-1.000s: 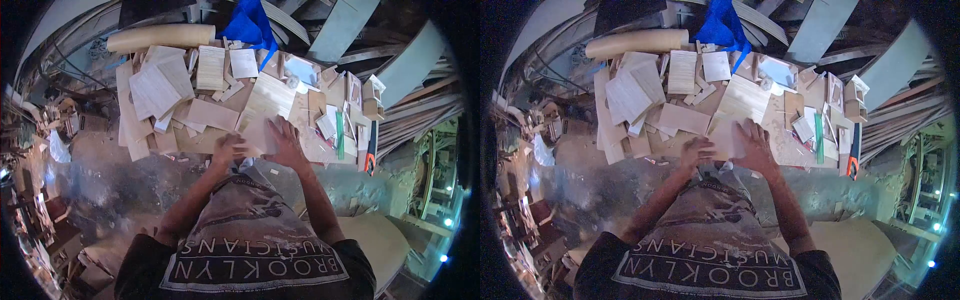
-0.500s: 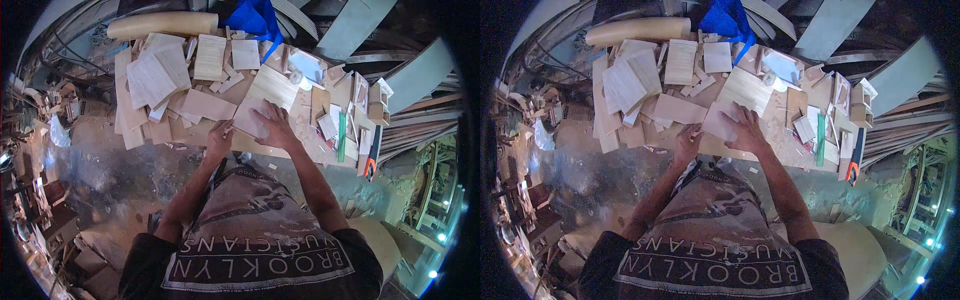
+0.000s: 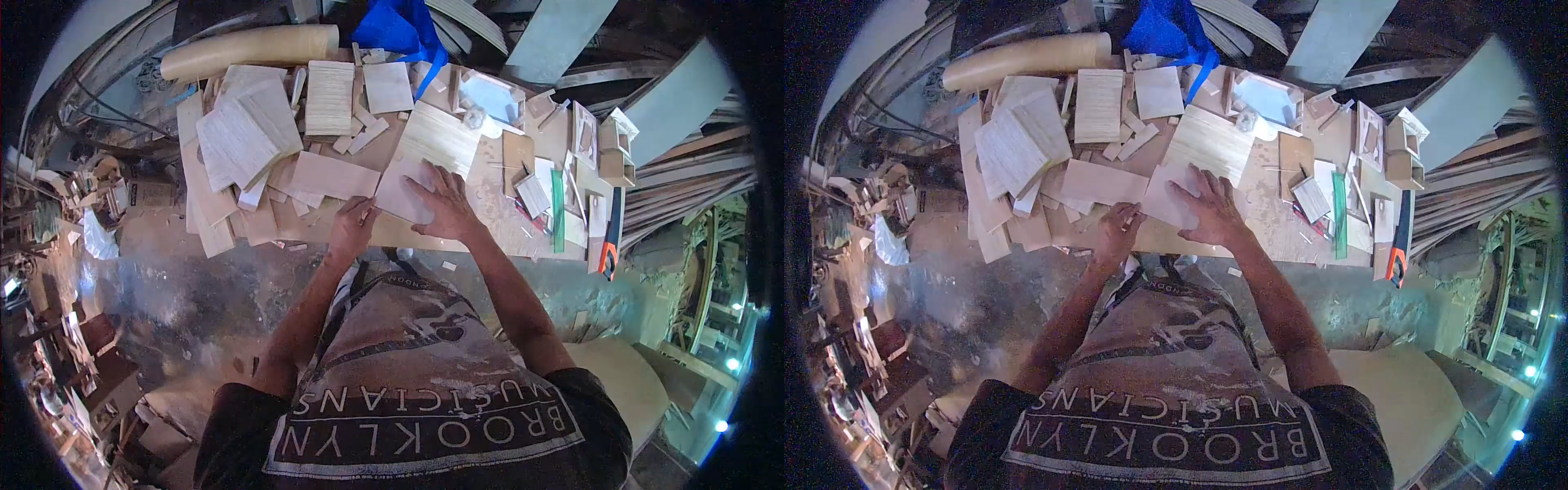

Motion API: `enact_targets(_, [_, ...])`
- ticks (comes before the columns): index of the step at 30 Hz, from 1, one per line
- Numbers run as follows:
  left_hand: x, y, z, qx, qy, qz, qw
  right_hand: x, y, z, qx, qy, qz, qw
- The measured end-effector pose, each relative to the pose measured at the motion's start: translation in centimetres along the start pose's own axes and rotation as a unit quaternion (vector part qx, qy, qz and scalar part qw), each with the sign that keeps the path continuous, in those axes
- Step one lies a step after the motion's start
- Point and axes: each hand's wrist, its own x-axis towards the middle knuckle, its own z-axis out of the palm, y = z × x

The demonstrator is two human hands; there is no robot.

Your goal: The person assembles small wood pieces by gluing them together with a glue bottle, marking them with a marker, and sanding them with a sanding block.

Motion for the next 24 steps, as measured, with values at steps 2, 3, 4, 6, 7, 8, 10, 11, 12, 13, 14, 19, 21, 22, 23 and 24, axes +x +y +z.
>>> enact_targets(2, [0.0, 0.1, 0.0, 0.009, -0.004, -0.004, 1.000, 0.0, -0.1, -0.1, -0.008, -0.007, 0.008, 1.000])
enact_targets(3, [-0.1, 0.0, -0.1, 0.009, -0.006, -0.004, 1.000, 0.0, -0.1, 0.0, -0.008, -0.008, 0.007, 1.000])
enact_targets(4, [-0.1, 0.0, -0.2, 0.030, 0.000, 0.025, 0.999, 0.0, -0.1, 0.0, -0.008, -0.009, 0.006, 1.000])
enact_targets(6, [0.0, -0.1, -0.2, 0.050, 0.008, 0.054, 0.997, 0.0, -0.1, 0.0, -0.010, -0.010, 0.009, 1.000])
enact_targets(7, [0.0, -0.1, -0.1, 0.049, 0.016, 0.062, 0.997, 0.0, -0.2, 0.0, -0.010, -0.012, 0.011, 1.000])
enact_targets(8, [0.0, -0.2, 0.0, 0.048, 0.024, 0.070, 0.996, 0.0, -0.2, 0.0, -0.011, -0.013, 0.009, 1.000])
enact_targets(10, [-0.1, -0.7, 0.0, 0.038, 0.023, 0.068, 0.997, 0.0, -0.1, 0.0, -0.009, -0.007, 0.003, 1.000])
enact_targets(11, [-0.1, -0.9, 0.1, 0.027, 0.021, 0.065, 0.997, 0.0, -0.1, 0.0, -0.011, -0.008, 0.002, 1.000])
enact_targets(12, [0.0, -0.9, 0.1, 0.026, 0.024, 0.065, 0.997, 0.0, -0.1, 0.1, -0.014, -0.008, 0.005, 1.000])
enact_targets(13, [0.0, -0.9, 0.1, -0.005, 0.015, 0.039, 0.999, 0.1, -0.2, 0.2, -0.017, -0.008, 0.007, 1.000])
enact_targets(14, [0.1, -0.8, 0.1, -0.035, 0.008, 0.014, 0.999, 0.0, -0.2, 0.2, -0.020, -0.009, 0.003, 1.000])
enact_targets(19, [0.3, 1.4, 0.4, -0.063, 0.031, -0.093, 0.993, 0.0, -0.3, 0.4, -0.024, 0.008, -0.006, 1.000])
enact_targets(21, [0.6, 1.5, 0.9, -0.083, 0.029, -0.166, 0.982, 0.1, -0.4, 0.2, -0.033, 0.001, -0.009, 0.999])
enact_targets(22, [0.8, 0.9, 1.3, -0.037, 0.018, -0.103, 0.994, 0.1, -0.6, 0.1, -0.037, -0.006, -0.005, 0.999])
enact_targets(23, [0.8, 0.3, 1.7, 0.009, 0.007, -0.041, 0.999, 0.0, -0.6, 0.0, -0.041, -0.008, -0.008, 0.999])
enact_targets(24, [1.2, 0.2, 1.8, 0.006, 0.012, -0.042, 0.999, 0.0, -0.6, 0.0, -0.033, -0.003, -0.018, 0.999])
